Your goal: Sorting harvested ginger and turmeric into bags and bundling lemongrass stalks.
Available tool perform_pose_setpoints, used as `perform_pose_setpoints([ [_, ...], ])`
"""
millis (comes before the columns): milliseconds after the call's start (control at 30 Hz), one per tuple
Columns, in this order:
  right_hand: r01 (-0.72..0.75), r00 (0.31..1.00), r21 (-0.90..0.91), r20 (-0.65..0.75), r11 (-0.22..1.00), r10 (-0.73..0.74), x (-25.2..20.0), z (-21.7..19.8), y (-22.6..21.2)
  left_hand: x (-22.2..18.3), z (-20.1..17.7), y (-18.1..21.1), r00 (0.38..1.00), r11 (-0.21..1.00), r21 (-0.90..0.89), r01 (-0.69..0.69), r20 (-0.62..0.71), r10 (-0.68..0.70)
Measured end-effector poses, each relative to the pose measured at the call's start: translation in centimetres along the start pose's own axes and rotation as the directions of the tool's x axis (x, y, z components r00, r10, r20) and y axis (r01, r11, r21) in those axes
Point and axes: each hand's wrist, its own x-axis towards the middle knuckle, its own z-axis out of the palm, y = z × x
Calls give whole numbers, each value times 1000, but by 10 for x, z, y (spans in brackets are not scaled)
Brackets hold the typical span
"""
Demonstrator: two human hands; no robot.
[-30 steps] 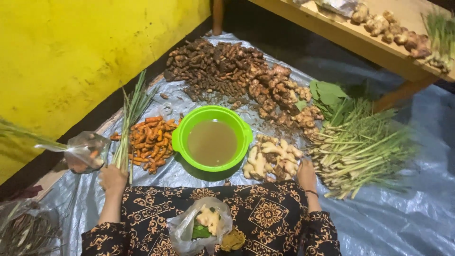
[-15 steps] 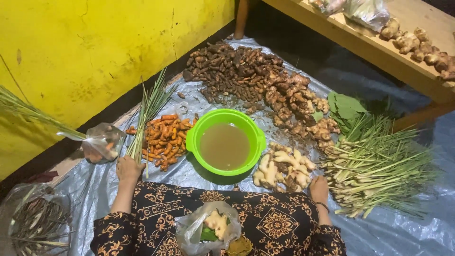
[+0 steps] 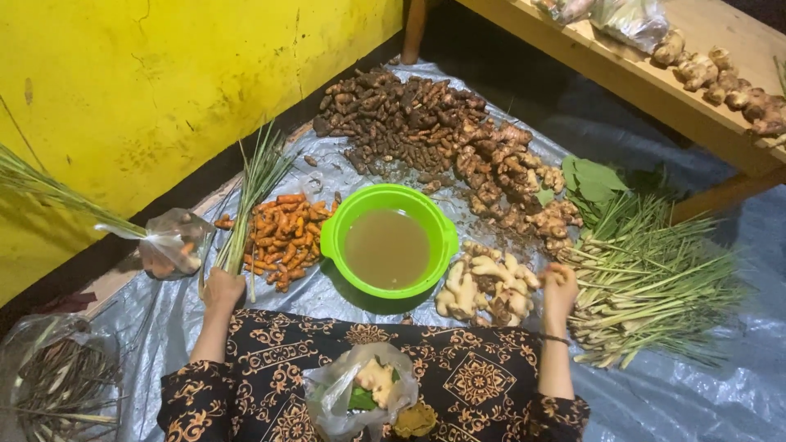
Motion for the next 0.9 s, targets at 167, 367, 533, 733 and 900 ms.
perform_pose_setpoints([
  [167,-225,971,291,149,930,189,-31,22,-36,-11,-14,4,993,987,-115,-115,-44,110],
  [367,-177,976,189,163,966,147,-20,20,5,-17,-38,8,981,825,-565,14,166,97],
  [533,-194,968,181,195,964,159,-17,27,6,10,-73,14,980,940,-329,-93,136,145],
  [733,-207,965,172,200,963,171,-21,27,4,67,-84,21,997,975,215,-54,73,39],
  [900,-197,966,167,202,966,162,-24,23,0,21,-131,59,987,969,212,-130,123,105],
])
